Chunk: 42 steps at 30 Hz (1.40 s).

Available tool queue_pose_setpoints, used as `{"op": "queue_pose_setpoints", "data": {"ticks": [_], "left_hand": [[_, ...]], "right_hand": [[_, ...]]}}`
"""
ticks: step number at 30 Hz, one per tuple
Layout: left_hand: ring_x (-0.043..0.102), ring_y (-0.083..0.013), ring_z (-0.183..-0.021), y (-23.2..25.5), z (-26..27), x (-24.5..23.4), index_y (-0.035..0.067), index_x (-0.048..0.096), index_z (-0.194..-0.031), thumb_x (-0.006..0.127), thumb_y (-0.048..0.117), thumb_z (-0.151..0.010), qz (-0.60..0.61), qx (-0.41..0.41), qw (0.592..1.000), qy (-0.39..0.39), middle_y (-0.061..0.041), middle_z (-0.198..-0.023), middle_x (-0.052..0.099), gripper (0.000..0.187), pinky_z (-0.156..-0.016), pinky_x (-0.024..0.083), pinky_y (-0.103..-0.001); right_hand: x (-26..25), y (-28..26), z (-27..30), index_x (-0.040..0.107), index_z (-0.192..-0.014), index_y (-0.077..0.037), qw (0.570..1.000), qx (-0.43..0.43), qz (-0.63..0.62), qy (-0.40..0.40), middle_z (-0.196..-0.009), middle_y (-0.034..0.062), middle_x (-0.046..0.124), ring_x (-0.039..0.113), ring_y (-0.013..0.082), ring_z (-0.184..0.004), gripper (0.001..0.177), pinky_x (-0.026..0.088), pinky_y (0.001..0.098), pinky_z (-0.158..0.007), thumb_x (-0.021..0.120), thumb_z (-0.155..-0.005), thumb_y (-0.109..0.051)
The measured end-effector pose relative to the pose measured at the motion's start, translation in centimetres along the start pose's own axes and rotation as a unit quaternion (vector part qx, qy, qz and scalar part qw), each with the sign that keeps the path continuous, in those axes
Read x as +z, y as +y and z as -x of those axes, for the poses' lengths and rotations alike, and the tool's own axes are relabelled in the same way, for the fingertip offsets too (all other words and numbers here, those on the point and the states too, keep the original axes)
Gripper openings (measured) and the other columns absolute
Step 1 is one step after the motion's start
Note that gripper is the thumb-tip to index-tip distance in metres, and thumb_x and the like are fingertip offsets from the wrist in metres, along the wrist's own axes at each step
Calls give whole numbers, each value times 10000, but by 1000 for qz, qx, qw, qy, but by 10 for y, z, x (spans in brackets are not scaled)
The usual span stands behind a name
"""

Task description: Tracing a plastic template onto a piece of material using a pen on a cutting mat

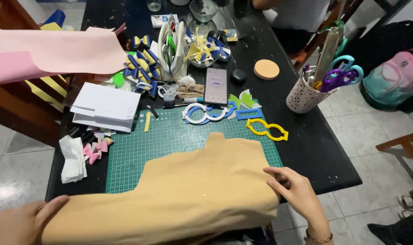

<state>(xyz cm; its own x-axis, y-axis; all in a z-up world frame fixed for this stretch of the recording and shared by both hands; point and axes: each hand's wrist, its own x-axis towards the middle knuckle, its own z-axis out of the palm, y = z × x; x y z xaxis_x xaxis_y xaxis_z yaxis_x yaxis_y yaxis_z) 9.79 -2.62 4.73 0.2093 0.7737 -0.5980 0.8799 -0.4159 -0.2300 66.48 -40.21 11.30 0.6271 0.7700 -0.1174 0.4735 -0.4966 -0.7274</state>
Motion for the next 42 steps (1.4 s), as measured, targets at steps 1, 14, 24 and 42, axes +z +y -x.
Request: {"op": "queue_pose_setpoints", "data": {"ticks": [1,14,24,42], "left_hand": [[742,-5,-943,22,10,-28,651,-180,-1577,525,377,-982,-315,-20,949,16,196,-1270,593,962,-756,572,-182],[742,-307,-884,221,65,-121,2,756,-1007,698,102,-1016,137,280,599,738,-161,-997,771,116,-786,601,-403],[438,-425,-1420,332,42,-106,-64,499,-1406,454,382,-1077,171,681,639,315,-262,-1499,503,556,-1171,341,-526],[166,-448,-1551,343,31,-105,80,287,-1615,287,679,-1028,122,668,669,303,-260,-1666,237,838,-1236,149,-557]], "right_hand": [[1,1,0,822,-1175,-202,1000,18,3,-4,-1120,-68,818,690,59,-831,314,560,240,-719,747,-871,-230],[-4,-42,-11,774,-926,-230,983,139,116,-43,-1015,-118,751,646,96,-642,191,482,257,-666,834,-805,-366],[-4,-22,-20,755,-866,-182,981,152,91,-72,-657,-53,628,537,73,-607,215,427,243,-615,907,-794,-316],[33,-21,-67,187,-1634,-66,900,-286,310,-111,-1711,132,185,134,304,-1576,851,122,448,-1238,442,-1025,-603]]}}
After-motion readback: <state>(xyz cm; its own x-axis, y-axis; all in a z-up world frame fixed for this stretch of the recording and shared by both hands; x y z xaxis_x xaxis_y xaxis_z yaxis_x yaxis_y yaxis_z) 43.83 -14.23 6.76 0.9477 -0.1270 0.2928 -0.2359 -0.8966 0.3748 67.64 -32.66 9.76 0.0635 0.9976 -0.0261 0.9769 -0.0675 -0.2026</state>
